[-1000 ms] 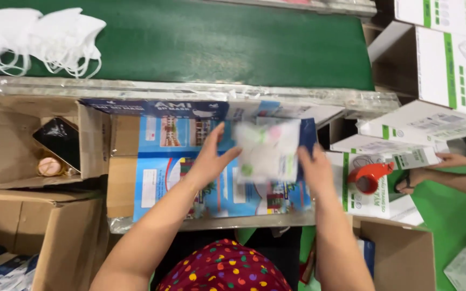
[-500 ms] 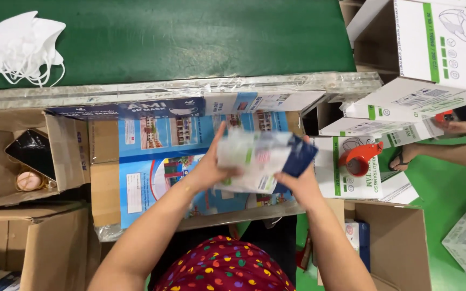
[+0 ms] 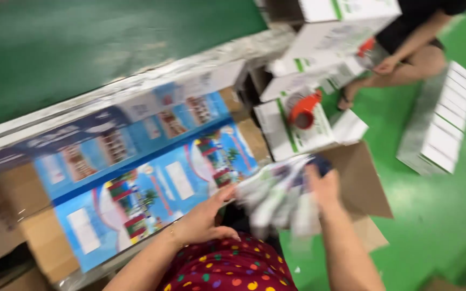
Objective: Packaging face masks into individual sleeves and then into boxes on a conveyor belt line.
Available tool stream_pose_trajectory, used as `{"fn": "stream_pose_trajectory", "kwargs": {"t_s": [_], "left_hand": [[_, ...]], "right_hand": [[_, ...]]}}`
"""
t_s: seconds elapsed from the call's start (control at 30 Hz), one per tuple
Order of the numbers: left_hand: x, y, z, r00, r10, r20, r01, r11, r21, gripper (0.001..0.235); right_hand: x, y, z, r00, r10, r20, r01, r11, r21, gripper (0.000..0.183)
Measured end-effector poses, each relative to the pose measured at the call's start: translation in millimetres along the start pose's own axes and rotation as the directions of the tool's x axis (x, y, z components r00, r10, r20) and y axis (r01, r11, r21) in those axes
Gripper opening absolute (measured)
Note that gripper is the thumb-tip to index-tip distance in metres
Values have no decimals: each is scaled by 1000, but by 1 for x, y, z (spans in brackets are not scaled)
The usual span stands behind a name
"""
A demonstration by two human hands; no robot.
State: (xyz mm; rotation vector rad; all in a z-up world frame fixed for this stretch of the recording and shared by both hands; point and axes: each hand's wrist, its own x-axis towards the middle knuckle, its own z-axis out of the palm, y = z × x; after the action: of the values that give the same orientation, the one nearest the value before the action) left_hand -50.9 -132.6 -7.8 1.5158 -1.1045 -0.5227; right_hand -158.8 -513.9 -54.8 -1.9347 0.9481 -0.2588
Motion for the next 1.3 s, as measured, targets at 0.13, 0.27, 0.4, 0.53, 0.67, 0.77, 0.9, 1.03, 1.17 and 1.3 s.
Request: {"fn": "stream_pose_trajectory", "kwargs": {"t_s": [0.13,0.27,0.4,0.53,0.67,0.77,0.9,1.03,1.17,1.3], "left_hand": [[17,16,-10,989,-147,25,147,989,19,95],[9,4,-4,955,-294,-43,294,956,14,86],[2,12,-3,877,-481,6,478,872,106,71],[-13,6,0,871,-488,-54,491,864,114,64],[-21,11,-3,835,-547,-66,551,830,90,61],[-28,10,-2,821,-567,-69,571,818,70,59],[-30,9,-5,794,-606,-60,608,792,48,62],[-28,1,-3,828,-556,-75,561,821,104,55],[-28,3,3,856,-512,-74,517,849,104,54],[-34,22,-13,838,-532,-124,543,835,88,55]], "right_hand": [[32,62,-50,997,27,-77,-33,996,-83,29],[73,96,-77,995,21,-97,-37,984,-172,33],[138,192,-63,996,29,-85,-48,973,-225,37],[163,262,-19,988,-101,-119,40,900,-434,35],[117,171,-6,976,-3,-220,-146,738,-659,31],[101,136,-16,980,14,-199,-157,669,-726,30],[79,99,-44,986,-7,-164,-126,613,-780,25],[77,110,-43,988,-32,-151,-107,562,-820,24],[99,155,-36,984,-28,-178,-123,615,-779,34],[121,198,-31,989,-110,-102,-29,524,-851,80]]}}
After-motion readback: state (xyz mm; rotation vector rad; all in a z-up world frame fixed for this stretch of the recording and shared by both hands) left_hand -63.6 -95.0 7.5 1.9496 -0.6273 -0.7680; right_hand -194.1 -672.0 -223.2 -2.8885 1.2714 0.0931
